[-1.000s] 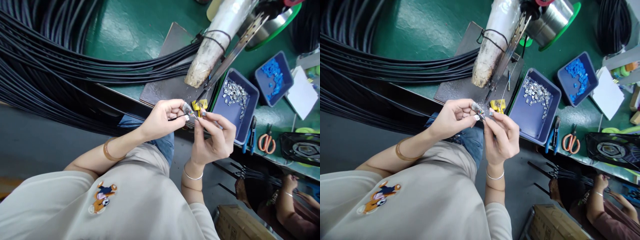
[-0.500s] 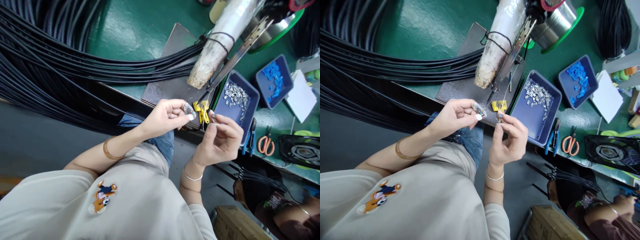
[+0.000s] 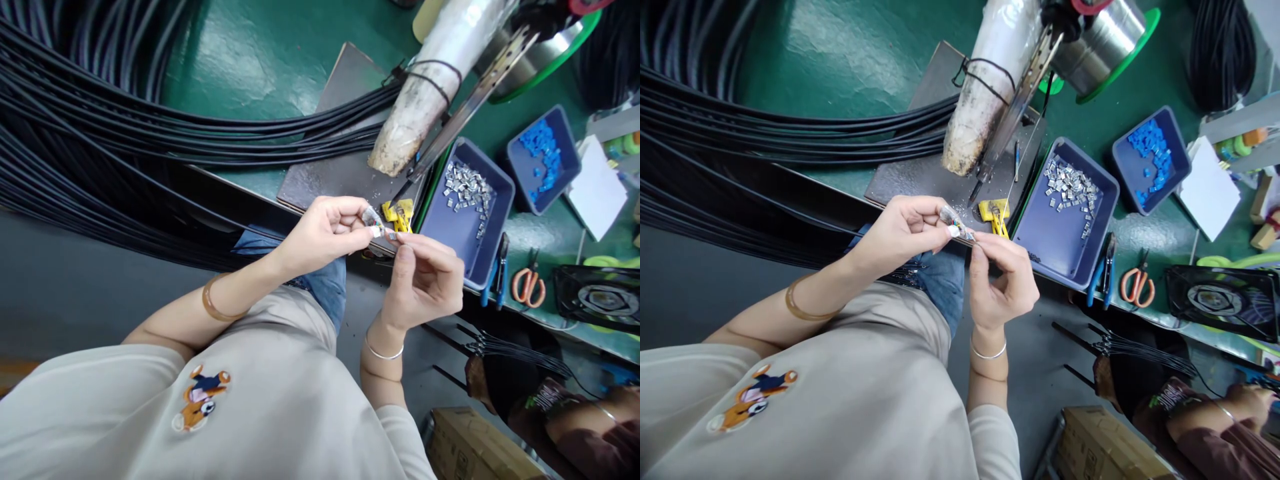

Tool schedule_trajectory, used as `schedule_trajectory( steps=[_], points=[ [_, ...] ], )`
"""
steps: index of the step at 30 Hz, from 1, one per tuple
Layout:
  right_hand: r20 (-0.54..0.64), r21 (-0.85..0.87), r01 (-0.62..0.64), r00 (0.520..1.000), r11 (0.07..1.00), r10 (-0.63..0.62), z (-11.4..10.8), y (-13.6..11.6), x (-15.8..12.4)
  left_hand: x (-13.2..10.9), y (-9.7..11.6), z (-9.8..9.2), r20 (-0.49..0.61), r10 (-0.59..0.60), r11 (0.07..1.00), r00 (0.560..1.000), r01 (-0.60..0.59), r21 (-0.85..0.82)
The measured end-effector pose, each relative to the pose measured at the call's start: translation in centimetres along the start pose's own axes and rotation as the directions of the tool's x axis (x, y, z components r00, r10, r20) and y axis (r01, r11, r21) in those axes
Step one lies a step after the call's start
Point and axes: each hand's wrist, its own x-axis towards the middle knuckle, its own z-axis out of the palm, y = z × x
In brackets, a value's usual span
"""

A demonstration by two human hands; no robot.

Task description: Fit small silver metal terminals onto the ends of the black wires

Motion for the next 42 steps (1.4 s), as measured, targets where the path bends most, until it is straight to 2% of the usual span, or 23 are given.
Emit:
schedule_trajectory(
  steps=[3,5,9,16,25,33,42],
  points=[
    [-0.028,0.012,-0.053,0.998,0.999,0.054,0.1,0.4,0.0,0.0,0.2,0.0,-0.008,-0.008,0.999,1.0,0.008,0.036],
    [0.005,-0.001,-0.051,0.999,0.999,0.051,0.1,0.7,0.1,0.1,0.3,-0.1,-0.01,-0.008,0.999,1.0,0.008,0.05],
    [0.063,-0.055,0.01,0.998,0.998,-0.007,0.1,0.8,0.2,0.2,0.3,-0.2,-0.005,0.001,0.999,1.0,-0.001,0.053],
    [0.059,-0.071,0.116,0.992,0.991,-0.112,0.1,1.0,0.3,0.3,0.3,-0.3,0.005,-0.001,0.997,1.0,0.001,0.074],
    [0.088,-0.208,0.258,0.965,0.943,-0.245,0.2,1.7,0.4,0.5,0.4,-0.4,-0.009,-0.005,0.997,1.0,0.006,0.074],
    [0.026,-0.191,0.217,0.976,0.957,-0.216,1.0,1.6,0.5,0.8,0.9,-0.2,-0.043,-0.027,0.994,0.999,0.031,0.103],
    [0.021,-0.184,0.156,0.988,0.971,-0.154,0.8,1.5,0.6,0.6,0.6,-0.5,-0.043,0.013,0.989,0.999,-0.006,0.145]
  ],
)
